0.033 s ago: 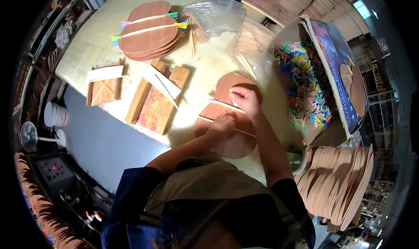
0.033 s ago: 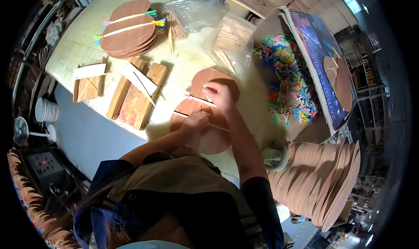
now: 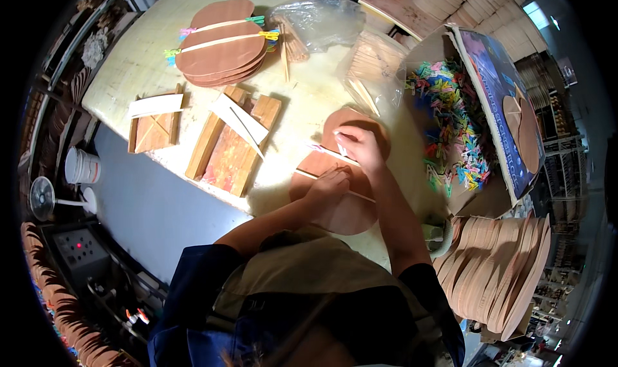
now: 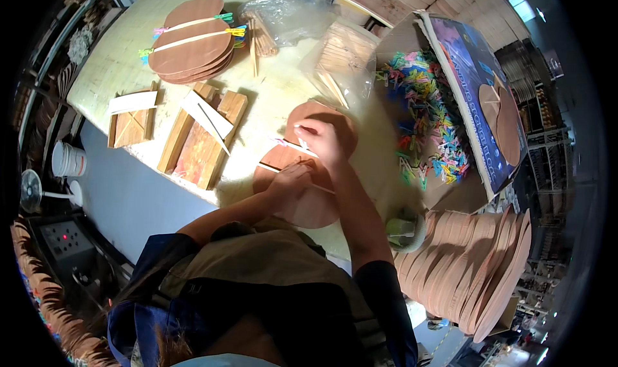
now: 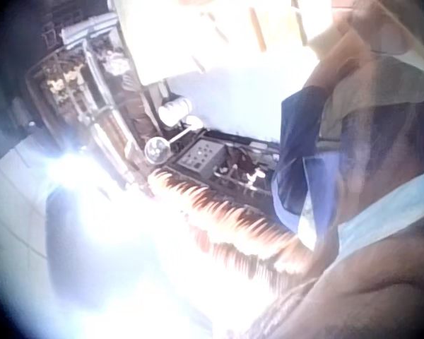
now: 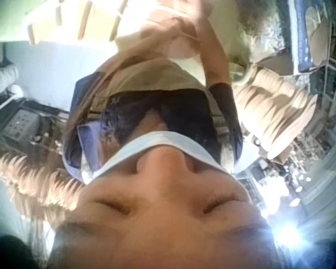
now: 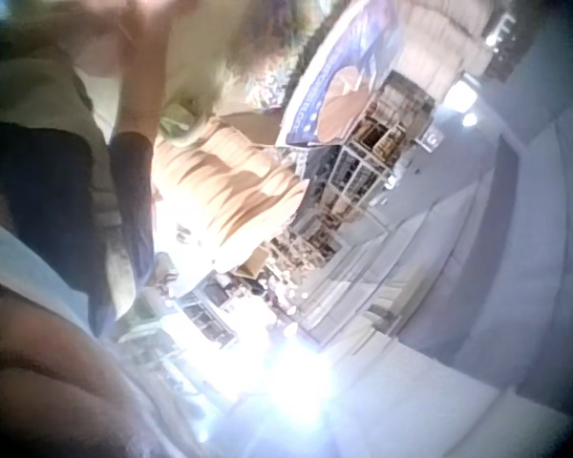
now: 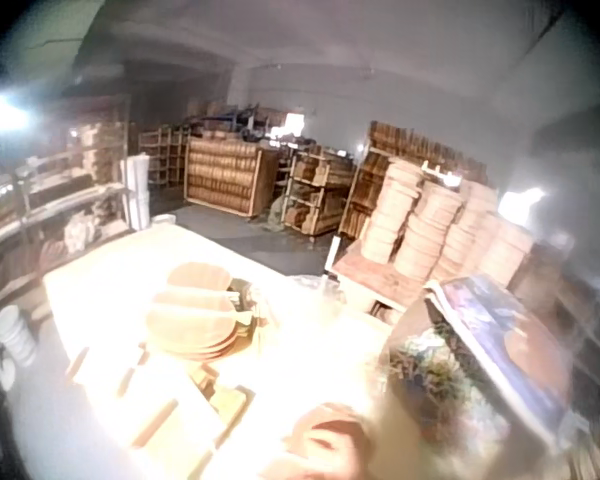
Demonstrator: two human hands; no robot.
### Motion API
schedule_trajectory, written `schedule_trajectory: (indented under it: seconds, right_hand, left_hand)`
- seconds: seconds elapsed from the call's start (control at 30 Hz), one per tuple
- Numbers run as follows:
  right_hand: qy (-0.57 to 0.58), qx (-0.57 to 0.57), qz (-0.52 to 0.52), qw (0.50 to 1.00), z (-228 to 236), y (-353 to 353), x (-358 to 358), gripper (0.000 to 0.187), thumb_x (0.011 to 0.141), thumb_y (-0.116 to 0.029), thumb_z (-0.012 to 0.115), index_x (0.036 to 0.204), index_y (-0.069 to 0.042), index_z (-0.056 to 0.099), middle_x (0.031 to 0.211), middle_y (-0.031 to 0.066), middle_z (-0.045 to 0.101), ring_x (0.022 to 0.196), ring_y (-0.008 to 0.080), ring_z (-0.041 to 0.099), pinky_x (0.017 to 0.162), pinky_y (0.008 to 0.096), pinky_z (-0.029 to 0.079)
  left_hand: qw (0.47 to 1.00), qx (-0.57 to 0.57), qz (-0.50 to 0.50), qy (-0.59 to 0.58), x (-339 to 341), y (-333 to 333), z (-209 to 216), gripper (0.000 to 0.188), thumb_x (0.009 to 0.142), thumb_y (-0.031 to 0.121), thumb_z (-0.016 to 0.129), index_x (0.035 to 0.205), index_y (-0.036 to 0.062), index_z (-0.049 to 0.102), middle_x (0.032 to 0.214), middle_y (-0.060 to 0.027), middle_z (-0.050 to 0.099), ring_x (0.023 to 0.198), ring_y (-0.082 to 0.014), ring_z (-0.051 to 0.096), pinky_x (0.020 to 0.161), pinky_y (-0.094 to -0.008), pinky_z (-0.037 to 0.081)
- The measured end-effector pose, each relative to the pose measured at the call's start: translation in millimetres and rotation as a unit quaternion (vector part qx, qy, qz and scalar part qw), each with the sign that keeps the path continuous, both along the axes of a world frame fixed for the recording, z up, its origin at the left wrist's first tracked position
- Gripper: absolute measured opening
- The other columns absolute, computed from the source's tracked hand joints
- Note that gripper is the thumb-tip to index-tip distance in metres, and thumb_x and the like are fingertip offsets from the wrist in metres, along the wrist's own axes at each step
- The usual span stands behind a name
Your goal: The person assembles craft kits by placing a wooden stick onto a circular wooden base and securing it with a colorful plastic clip. The person repeatedly picks up a base, aligns the stick, and fastens the clip, then stacks the finished units on the table.
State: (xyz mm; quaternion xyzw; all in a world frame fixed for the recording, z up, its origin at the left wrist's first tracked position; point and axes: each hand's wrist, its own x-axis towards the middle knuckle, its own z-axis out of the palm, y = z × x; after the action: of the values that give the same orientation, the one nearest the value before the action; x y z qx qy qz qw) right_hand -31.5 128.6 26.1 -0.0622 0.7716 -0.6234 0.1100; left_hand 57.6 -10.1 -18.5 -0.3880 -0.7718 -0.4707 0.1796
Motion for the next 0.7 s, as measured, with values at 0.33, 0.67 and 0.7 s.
schedule_trajectory:
  seconds: [0.33, 0.67, 0.7]
  right_hand:
    - [-0.227, 0.094, 0.213, 0.946, -24, -111, 3, 0.014, 0.079, -0.007, 0.068, 0.090, 0.001, 0.068, 0.069, 0.0022, 0.061, 0.053, 0.0057, 0.048, 0.046, 0.0205, 0.038]
    - [0.382, 0.273, 0.076, 0.880, 82, 1, 30, 0.032, 0.080, -0.010, 0.065, 0.112, -0.005, 0.062, 0.092, 0.0076, 0.064, 0.080, 0.0119, 0.059, 0.072, 0.0243, 0.048]
    - [0.037, 0.116, -0.095, 0.988, 116, 16, 71, 0.032, 0.081, -0.006, 0.062, 0.112, -0.007, 0.062, 0.095, 0.0052, 0.063, 0.081, 0.0111, 0.058, 0.072, 0.0241, 0.047]
  left_hand:
    - [0.994, -0.097, -0.025, -0.031, 2, 3, -16, 0.015, 0.078, 0.007, 0.049, 0.089, 0.0006, 0.057, 0.097, -0.0129, 0.056, 0.099, -0.0274, 0.054, 0.090, -0.0354, 0.043]
    - [0.998, -0.062, 0.022, -0.019, 12, -11, -16, 0.014, 0.078, 0.006, 0.053, 0.090, 0.0027, 0.059, 0.093, -0.0113, 0.056, 0.096, -0.0284, 0.055, 0.083, -0.0342, 0.045]
    - [0.998, -0.030, 0.040, -0.026, 22, -27, -16, 0.011, 0.076, 0.006, 0.056, 0.087, 0.0037, 0.059, 0.090, -0.0109, 0.056, 0.092, -0.0284, 0.056, 0.080, -0.0338, 0.047]
